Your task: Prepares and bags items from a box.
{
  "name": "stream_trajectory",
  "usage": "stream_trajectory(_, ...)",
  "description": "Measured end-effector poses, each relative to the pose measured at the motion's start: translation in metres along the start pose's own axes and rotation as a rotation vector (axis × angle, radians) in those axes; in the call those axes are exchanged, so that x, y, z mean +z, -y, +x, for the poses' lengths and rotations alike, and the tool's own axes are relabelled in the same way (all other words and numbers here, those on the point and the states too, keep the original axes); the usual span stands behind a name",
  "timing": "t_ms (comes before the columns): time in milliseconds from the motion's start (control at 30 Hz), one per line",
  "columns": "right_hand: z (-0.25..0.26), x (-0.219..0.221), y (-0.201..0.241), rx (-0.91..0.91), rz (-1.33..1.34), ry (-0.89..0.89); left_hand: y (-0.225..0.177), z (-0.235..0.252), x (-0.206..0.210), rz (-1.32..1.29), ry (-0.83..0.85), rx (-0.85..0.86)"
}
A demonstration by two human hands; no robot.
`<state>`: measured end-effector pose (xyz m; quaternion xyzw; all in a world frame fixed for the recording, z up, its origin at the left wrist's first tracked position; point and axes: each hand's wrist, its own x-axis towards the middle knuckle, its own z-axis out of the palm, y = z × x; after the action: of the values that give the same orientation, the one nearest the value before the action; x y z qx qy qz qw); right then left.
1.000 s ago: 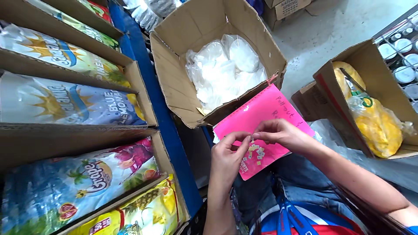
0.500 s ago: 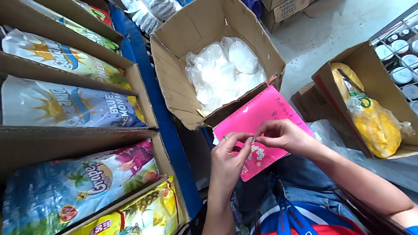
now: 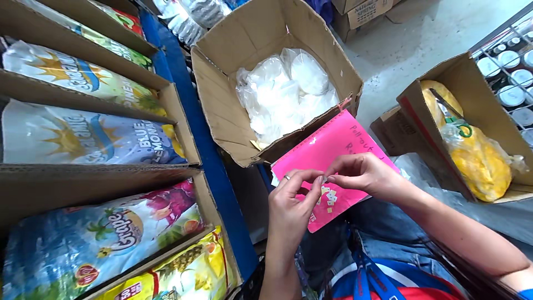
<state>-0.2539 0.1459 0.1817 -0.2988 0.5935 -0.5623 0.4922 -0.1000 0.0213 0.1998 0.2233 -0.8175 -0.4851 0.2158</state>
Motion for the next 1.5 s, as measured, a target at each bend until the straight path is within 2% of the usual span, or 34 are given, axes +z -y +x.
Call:
stream_trajectory(667, -0.002, -0.002, 0.003, -0.032, 0.022, 0.005, -0.003, 0.000, 0.000, 0.056, -0.013, 0.086)
stream_trajectory(867, -0.002, 0.001, 0.001, -0.041, -0.002, -0.022, -0.001, 0.000, 0.001, 0.089, -0.016, 0.123)
stream_trajectory(1100, -0.001, 0.013, -0.003, -0.075, -0.033, -0.134, 0.001, 0.001, 0.003, 0.136, -0.025, 0.152)
stream_trajectory(1500, 0.000, 0.014, -0.006, -0.082, -0.001, -0.151, 0.006, 0.002, 0.005, 0.112, -0.036, 0.142)
